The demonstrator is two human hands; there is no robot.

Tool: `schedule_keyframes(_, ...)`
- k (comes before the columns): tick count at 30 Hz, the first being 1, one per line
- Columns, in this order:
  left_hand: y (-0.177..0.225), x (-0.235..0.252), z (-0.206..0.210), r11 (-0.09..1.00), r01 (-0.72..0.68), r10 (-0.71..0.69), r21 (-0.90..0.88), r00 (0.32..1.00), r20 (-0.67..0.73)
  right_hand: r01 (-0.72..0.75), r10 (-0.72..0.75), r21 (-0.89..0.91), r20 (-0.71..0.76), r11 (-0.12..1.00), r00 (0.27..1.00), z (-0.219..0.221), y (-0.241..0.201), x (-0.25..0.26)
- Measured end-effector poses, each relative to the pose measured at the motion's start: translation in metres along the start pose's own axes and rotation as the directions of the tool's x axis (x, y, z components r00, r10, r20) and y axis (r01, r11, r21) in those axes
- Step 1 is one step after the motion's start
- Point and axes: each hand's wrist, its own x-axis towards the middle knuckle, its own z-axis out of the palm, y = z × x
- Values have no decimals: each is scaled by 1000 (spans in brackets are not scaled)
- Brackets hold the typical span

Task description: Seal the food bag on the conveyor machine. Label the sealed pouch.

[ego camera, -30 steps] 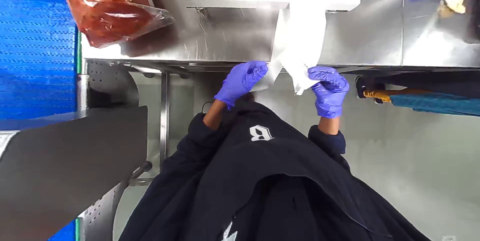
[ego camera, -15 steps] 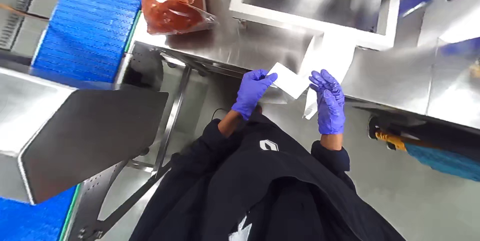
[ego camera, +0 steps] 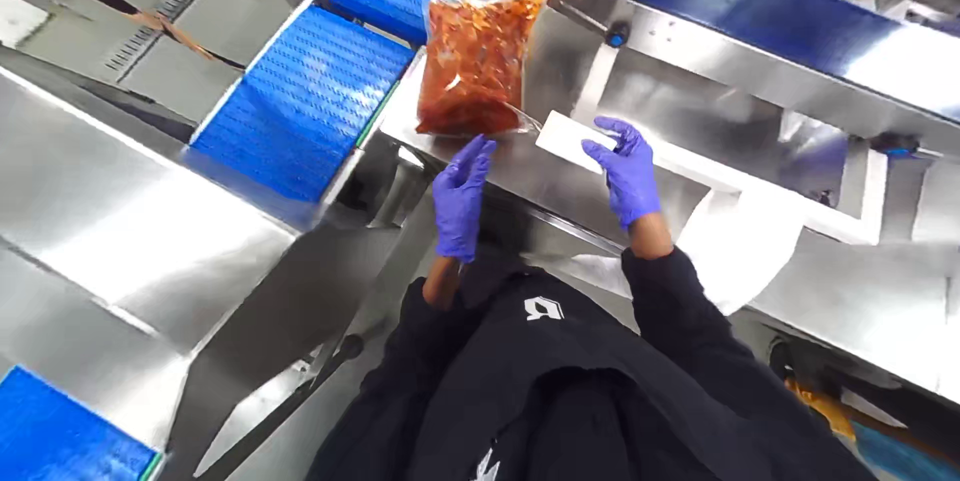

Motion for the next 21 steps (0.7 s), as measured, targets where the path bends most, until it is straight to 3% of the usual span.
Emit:
schedule_keyframes(4, 14, 60, -64, 997, -77, 77, 3, 984, -161, 95, -83, -99, 124, 991, 989, 53, -53, 93)
schedule_keyframes(7, 14, 89, -93, 999, -45, 42, -12, 984, -174, 129, -121, -53, 136, 990, 983, 113, -74, 202)
schedule_keyframes(10, 9, 108, -105, 999, 1, -8, -44, 989, -147, 59, -39, -124, 160, 990, 986, 157, -85, 276)
schedule_keyframes(14, -2, 118, -111, 997, 48, -53, -54, 994, -94, -38, 80, -191, 218, 981, 973, 186, -84, 320)
schedule_keyframes(21, -7, 131, -111, 992, 99, -107, -72, 989, -106, -98, 135, -135, 297, 986, 945, 192, -91, 336)
